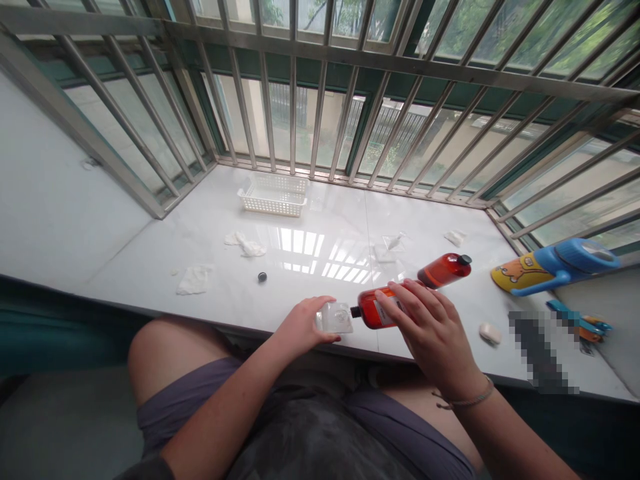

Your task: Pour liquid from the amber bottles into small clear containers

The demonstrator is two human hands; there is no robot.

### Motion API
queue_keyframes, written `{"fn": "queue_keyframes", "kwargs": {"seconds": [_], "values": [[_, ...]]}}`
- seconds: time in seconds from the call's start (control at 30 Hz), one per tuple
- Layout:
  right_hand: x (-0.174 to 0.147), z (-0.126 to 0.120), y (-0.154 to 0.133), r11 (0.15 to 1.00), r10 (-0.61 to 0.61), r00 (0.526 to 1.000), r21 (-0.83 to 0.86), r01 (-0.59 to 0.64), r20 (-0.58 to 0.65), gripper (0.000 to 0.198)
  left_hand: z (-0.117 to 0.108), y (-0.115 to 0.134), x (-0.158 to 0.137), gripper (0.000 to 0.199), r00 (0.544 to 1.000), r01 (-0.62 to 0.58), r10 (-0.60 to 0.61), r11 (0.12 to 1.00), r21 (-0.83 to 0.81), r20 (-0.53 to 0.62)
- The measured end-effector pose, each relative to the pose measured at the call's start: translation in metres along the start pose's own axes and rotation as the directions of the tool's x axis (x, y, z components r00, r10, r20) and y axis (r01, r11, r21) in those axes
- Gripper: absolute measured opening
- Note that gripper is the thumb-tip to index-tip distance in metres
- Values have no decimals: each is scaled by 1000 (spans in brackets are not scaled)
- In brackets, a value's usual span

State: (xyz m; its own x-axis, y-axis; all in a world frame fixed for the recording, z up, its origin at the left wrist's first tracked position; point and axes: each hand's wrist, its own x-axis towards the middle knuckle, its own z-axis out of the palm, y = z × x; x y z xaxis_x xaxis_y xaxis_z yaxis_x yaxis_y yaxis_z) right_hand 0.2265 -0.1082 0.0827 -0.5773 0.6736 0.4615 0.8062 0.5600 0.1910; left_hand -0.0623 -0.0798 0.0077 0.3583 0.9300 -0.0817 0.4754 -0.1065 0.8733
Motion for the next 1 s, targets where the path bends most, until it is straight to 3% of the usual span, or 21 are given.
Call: {"fn": "queue_keyframes", "kwargs": {"seconds": [1.0], "values": [[13, -4, -2, 996, -86, 996, -25, 86, 17, 49, 1, 0, 0, 80, 1000, -9, 9, 1000, 0, 8]]}}
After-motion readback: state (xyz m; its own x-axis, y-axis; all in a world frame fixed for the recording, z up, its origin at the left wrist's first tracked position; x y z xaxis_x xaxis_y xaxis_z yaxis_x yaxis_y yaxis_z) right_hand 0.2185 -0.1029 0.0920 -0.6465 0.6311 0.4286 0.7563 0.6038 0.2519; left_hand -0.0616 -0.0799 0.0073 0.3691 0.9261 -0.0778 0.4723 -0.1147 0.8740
